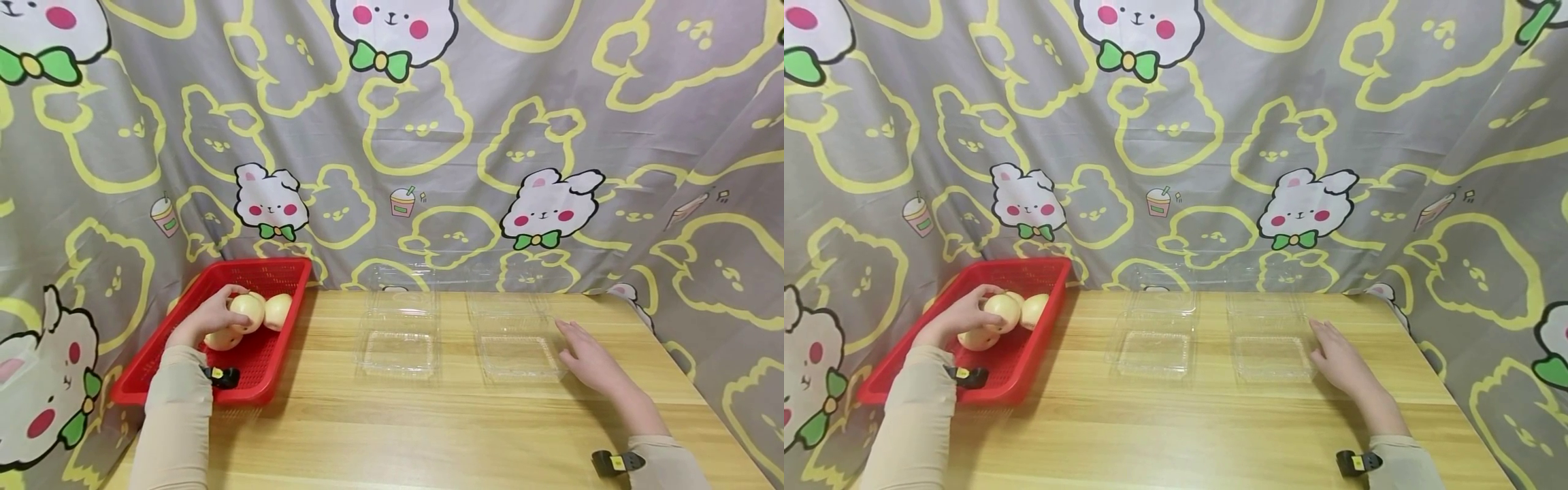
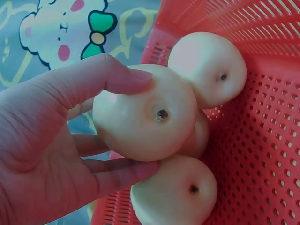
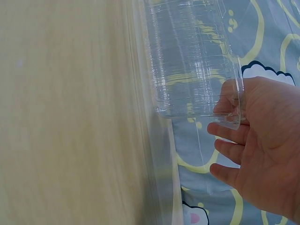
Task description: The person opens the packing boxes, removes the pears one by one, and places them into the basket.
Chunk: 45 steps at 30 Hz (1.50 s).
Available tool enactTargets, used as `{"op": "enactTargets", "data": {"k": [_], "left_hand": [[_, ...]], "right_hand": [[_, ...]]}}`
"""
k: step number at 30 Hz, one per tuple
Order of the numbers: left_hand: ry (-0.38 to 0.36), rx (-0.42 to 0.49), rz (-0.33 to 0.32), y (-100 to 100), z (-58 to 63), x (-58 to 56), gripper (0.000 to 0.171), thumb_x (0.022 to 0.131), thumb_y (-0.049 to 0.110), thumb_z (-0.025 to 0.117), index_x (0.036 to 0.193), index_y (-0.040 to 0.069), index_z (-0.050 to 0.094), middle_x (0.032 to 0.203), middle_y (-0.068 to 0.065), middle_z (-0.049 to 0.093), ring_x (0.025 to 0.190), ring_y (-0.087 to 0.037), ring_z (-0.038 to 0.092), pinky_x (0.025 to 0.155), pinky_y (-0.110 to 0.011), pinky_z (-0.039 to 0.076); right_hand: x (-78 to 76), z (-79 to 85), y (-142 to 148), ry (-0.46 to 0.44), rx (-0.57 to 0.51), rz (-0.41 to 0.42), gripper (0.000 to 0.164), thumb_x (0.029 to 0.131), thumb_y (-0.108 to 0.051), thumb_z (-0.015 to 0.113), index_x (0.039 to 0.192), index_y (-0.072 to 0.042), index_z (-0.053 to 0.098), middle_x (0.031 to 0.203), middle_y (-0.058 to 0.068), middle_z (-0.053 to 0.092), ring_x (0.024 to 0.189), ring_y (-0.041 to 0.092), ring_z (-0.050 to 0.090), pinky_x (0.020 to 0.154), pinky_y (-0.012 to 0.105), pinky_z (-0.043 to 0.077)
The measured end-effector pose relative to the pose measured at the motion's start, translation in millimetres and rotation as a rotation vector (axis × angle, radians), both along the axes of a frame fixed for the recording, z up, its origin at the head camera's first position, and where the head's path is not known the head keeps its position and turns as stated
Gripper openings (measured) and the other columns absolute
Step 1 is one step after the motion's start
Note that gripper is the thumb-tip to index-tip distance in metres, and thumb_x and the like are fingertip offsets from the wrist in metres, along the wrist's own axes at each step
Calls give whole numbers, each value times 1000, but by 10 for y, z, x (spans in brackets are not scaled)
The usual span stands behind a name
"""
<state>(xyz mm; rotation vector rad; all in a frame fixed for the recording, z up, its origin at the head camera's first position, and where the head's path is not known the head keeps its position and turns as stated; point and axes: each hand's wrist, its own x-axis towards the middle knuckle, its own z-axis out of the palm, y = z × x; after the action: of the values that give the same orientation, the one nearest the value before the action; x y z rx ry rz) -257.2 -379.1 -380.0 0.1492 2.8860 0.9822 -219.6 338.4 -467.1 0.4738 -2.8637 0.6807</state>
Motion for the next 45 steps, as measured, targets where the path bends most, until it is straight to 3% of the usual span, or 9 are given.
{"op": "enactTargets", "data": {"k": [8, 15, 22, 30, 38, 45], "left_hand": [[-96, 27, -26, 56, -8, 22, 72, 80, 18, 76, 137, 2, 36, 126, -26, 46, 109, -37, 46, 79, -33, 47], [-112, 15, -37, 120, -7, 14, 72, 79, 17, 77, 137, 3, 36, 128, -26, 46, 111, -37, 45, 81, -37, 49], [-174, 48, -30, 172, -26, -34, 75, 76, 14, 77, 138, 5, 36, 130, -25, 44, 112, -37, 44, 79, -34, 51], [-183, 43, -45, 195, -96, -101, 78, 76, 13, 79, 137, 2, 32, 130, -27, 41, 113, -39, 42, 87, -38, 43], [-149, -48, -62, 210, -163, -171, 76, 73, 10, 81, 134, -3, 36, 125, -30, 45, 107, -37, 46, 85, -34, 44], [-190, -26, -68, 216, -182, -179, 80, 72, 10, 82, 135, -4, 34, 127, -29, 43, 112, -38, 43, 90, -39, 43]], "right_hand": [[2, 4, -6, -11, 8, -4, 60, 87, -3, 58, 141, 14, 37, 143, 38, 38, 133, 57, 32, 107, 66, 28], [11, 17, -4, -16, 2, -4, 61, 87, -3, 58, 141, 14, 36, 143, 38, 37, 133, 57, 31, 107, 67, 28], [18, 21, 4, -3, -10, 2, 60, 87, -3, 57, 141, 15, 37, 142, 39, 38, 132, 58, 32, 106, 67, 28], [18, 16, 9, 3, -9, 2, 61, 86, -2, 56, 141, 15, 36, 143, 39, 37, 132, 58, 32, 106, 68, 28], [13, 33, -8, -11, 2, -9, 61, 87, -3, 58, 142, 13, 36, 144, 38, 37, 133, 57, 32, 107, 67, 28], [22, 57, -25, -19, 4, -9, 61, 87, -3, 57, 142, 14, 36, 143, 38, 37, 133, 57, 32, 107, 67, 28]]}}
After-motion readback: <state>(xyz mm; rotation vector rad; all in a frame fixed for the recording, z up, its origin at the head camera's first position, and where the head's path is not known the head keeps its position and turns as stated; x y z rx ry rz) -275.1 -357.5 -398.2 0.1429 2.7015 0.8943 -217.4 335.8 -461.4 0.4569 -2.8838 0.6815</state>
